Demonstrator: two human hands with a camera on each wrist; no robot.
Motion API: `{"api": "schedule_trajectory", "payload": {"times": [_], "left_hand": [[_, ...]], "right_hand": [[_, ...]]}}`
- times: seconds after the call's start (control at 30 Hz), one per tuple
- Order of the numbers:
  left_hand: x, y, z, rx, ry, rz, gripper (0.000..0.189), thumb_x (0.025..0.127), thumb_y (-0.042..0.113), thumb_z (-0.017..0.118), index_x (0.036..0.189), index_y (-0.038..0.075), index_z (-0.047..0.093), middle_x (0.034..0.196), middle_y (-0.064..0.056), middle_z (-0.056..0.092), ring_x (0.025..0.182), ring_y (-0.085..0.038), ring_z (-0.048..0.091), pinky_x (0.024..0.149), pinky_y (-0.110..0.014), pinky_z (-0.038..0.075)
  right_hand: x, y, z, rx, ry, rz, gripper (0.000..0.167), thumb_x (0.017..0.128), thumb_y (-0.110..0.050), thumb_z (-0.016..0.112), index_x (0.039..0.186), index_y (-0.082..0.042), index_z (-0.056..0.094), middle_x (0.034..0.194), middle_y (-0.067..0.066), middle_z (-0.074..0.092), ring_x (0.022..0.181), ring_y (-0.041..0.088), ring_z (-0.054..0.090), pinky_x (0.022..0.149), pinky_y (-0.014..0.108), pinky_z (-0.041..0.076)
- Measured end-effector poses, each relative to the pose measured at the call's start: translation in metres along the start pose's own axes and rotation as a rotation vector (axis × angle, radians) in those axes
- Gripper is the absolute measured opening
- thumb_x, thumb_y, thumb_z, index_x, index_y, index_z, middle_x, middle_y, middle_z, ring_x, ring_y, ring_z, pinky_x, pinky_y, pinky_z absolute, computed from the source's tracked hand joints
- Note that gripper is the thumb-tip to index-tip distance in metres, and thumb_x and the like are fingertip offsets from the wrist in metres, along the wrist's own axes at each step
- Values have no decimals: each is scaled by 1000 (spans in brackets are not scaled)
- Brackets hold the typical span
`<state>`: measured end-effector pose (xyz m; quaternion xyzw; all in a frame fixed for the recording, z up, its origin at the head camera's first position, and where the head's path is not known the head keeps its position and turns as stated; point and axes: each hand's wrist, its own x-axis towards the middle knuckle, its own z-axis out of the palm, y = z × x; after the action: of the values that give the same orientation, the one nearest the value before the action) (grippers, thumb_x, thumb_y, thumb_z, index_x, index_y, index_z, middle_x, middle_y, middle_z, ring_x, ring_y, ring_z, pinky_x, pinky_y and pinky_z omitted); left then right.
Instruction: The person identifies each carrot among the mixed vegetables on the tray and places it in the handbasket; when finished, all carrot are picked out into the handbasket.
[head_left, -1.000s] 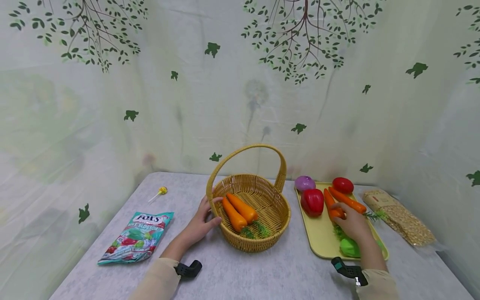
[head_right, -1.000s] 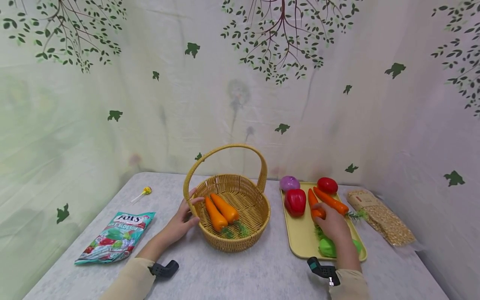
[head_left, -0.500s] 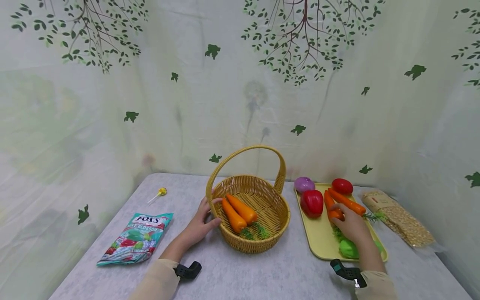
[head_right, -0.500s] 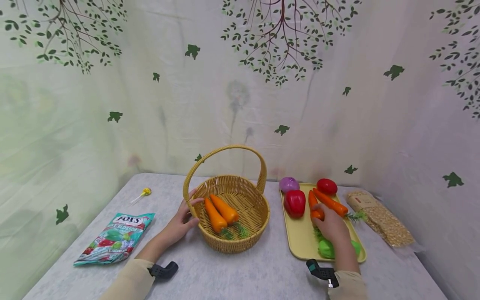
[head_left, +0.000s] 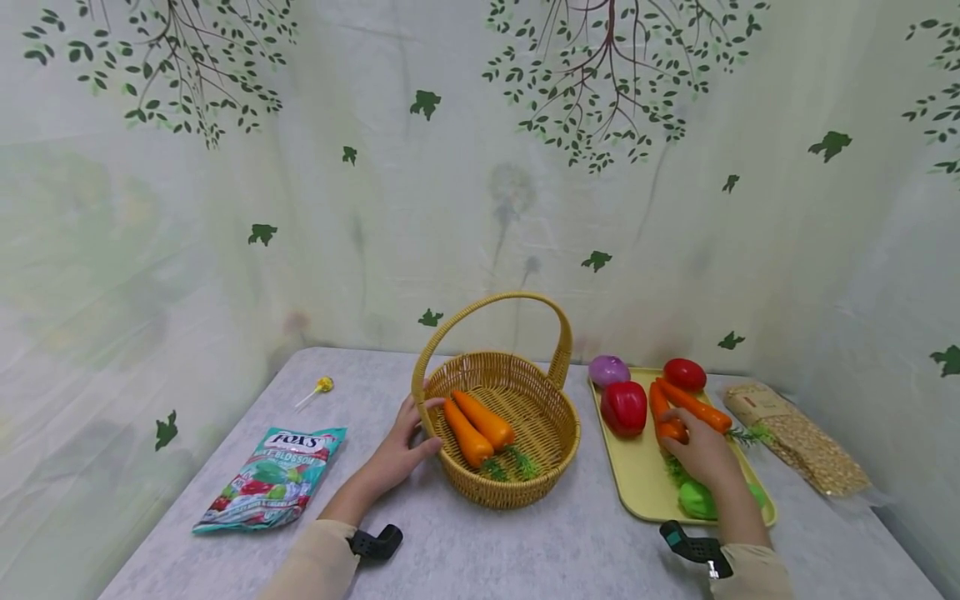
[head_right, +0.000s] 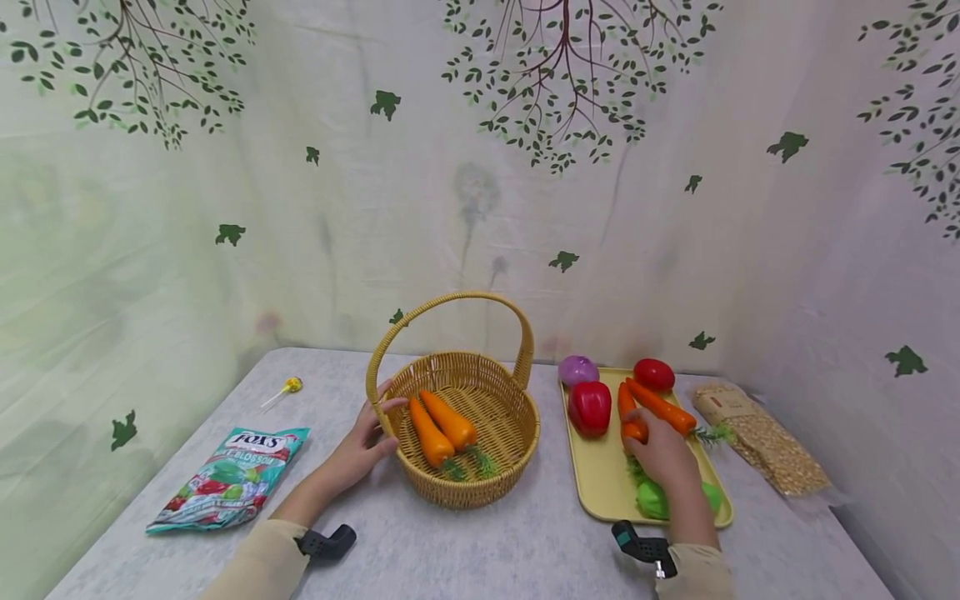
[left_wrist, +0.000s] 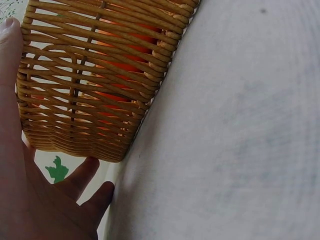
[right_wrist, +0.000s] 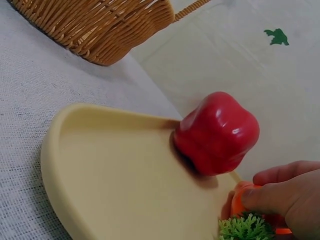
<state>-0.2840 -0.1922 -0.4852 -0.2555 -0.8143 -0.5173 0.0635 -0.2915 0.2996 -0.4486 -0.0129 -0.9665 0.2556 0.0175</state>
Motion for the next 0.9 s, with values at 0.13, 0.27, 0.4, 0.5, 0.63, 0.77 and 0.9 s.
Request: {"api": "schedule_trajectory", "payload": {"times": [0.13,0.27,0.4,0.5,0.63,0.77,0.9], "left_hand": [[0,-1,0,5,3,-4,57,98,13,63,150,14,41,169,-10,2,156,-38,5,117,-68,24],[0,-1,0,4,4,-15,57,98,12,63,150,15,41,169,-8,2,156,-38,6,117,-67,25],[0,0,0,-2,4,-19,57,98,11,63,150,14,41,169,-7,3,155,-38,7,117,-66,25],[0,1,1,2,3,-17,57,97,11,63,150,14,41,170,-7,3,155,-38,7,117,-66,25],[0,3,1,4,1,-13,57,97,11,63,150,14,41,169,-7,3,156,-37,7,117,-66,26],[0,3,0,5,1,-5,58,97,14,64,150,14,41,169,-6,3,155,-37,7,117,-66,26],[0,2,0,7,0,-9,58,97,16,64,150,14,41,169,-7,3,156,-37,7,117,-66,25]], "right_hand": [[0,-1,0,3,17,9,38,95,-20,65,130,-11,54,122,26,61,99,40,57,85,58,54],[-2,-2,-1,13,32,31,39,95,-20,63,131,-9,52,123,29,59,104,44,55,87,59,52],[-4,-3,-2,56,51,65,41,96,-22,59,134,-9,50,125,30,56,104,44,52,86,55,51],[-5,-2,-3,73,83,79,41,96,-22,57,135,-9,51,125,29,56,103,42,51,85,53,50],[-5,-2,-4,69,124,73,40,96,-21,56,134,-8,51,124,29,57,99,40,52,82,50,49],[-5,-3,-4,66,165,57,39,97,-22,56,134,-9,52,128,29,58,102,41,55,82,51,49],[-6,-6,-5,78,201,32,38,98,-22,57,134,-9,53,129,29,59,106,43,58,85,55,49]]}}
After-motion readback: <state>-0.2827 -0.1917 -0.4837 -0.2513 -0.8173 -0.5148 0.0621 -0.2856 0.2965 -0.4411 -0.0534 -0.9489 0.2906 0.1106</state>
